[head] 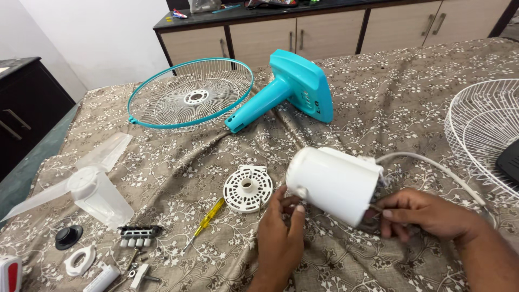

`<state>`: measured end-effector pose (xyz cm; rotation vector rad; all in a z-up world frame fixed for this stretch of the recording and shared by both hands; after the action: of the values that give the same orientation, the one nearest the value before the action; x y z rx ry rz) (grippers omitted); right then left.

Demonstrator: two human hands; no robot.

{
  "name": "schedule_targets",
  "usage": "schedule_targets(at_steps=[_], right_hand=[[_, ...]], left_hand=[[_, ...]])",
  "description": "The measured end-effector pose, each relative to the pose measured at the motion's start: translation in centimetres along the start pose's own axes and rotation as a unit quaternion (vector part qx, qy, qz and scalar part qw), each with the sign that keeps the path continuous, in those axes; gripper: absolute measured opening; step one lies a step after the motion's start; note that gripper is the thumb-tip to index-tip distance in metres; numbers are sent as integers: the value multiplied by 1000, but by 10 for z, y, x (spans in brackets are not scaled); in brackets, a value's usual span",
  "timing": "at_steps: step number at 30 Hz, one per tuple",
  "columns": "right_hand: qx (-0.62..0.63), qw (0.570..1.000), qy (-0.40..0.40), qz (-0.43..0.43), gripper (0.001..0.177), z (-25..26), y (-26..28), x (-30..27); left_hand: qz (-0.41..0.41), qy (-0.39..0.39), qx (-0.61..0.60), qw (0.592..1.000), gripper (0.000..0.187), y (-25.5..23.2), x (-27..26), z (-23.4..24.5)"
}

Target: The person assembles a table fan by attaching the motor housing to the rear grille, inserting the fan blade, and securing the control panel inside the teal casing with a screwdriver. The person handles the motor, fan blade, rear grille, control panel, and screws.

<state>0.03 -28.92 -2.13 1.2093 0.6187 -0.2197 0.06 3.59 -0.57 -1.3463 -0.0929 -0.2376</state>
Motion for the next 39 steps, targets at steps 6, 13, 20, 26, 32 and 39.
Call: schedule_targets(at_steps=[6,13,20,26,32,39], right_hand=[[-168,984,65,-1,56,-59,16,5],[-280,943,-154,97,30,-93,29,15],[-417,739,-309,429,49,-119,39,11],[-238,864,-334,291,29,-93,33,3],[-289,812,-470,193,63,-78,35,8],[-441,733,-465,228,92,-80,34,21]], left_hand=[[-132,149,223,954,105,5,-8,-4],[-143,106,207,962,114,5,-7,-4],[-262,52,239,934,132,-3,-16,-5],[-252,-14,287,924,117,-8,-23,-2],[-198,-121,199,952,86,-7,-18,6],[43,-68,149,986,31,3,-9,10]])
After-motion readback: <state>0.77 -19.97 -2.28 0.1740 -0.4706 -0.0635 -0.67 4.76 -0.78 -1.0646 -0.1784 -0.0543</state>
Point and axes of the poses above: each hand's wrist, its own x-axis towards the middle knuckle, its own z-axis out of the back of the hand, y = z × x, the point moved 2 cm from there along x, towards the middle knuckle, and after that the axes turned 10 degrees about -z, right-handed, at the moved point
